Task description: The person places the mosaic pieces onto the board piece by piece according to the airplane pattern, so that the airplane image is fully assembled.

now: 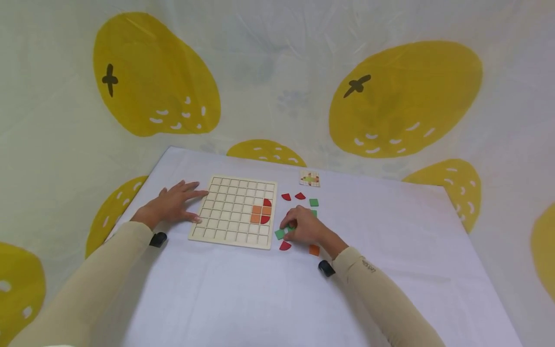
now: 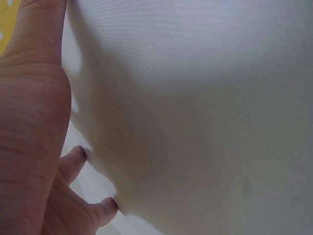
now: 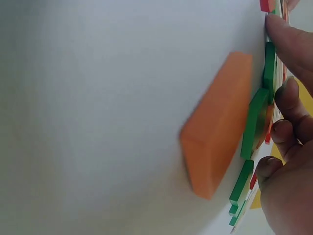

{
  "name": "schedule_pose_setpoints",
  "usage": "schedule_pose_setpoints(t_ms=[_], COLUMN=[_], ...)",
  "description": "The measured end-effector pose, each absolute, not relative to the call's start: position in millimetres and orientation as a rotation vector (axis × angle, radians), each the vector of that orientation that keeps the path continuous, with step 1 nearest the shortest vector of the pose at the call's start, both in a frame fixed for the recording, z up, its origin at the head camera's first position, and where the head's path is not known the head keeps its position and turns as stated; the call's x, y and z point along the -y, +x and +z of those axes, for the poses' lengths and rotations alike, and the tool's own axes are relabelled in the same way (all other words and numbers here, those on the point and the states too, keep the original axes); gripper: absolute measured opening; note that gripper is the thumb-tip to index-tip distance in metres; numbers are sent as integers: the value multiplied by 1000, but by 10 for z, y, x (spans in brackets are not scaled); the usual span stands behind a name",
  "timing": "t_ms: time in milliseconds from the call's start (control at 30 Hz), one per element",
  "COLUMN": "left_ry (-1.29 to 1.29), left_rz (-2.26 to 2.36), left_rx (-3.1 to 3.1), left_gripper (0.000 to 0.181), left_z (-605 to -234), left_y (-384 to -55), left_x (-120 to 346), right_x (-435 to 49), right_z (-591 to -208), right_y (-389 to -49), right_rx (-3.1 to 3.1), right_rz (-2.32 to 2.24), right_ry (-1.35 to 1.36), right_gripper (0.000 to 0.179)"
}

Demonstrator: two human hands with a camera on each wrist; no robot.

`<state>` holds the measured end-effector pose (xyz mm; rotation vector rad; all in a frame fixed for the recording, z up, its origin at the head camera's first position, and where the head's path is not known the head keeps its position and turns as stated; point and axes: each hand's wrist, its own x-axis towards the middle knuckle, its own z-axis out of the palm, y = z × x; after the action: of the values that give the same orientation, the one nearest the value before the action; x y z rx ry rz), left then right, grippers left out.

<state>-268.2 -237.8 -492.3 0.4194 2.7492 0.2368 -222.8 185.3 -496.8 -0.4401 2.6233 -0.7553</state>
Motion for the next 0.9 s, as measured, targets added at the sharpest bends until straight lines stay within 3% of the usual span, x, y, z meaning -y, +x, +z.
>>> schedule_pose_setpoints(t_ms=[900], left_ry=[413], left_rz=[240], left_rx=[-2767], left_gripper=[95], left_z=[-4949], left_y=[-2671], left_x=[2393], right_x=[-1747], right_z=[-4913], right_y=[-2306], right_rx=[-2599], right_rz=[-904], right_ry=[-589], right_gripper=[22])
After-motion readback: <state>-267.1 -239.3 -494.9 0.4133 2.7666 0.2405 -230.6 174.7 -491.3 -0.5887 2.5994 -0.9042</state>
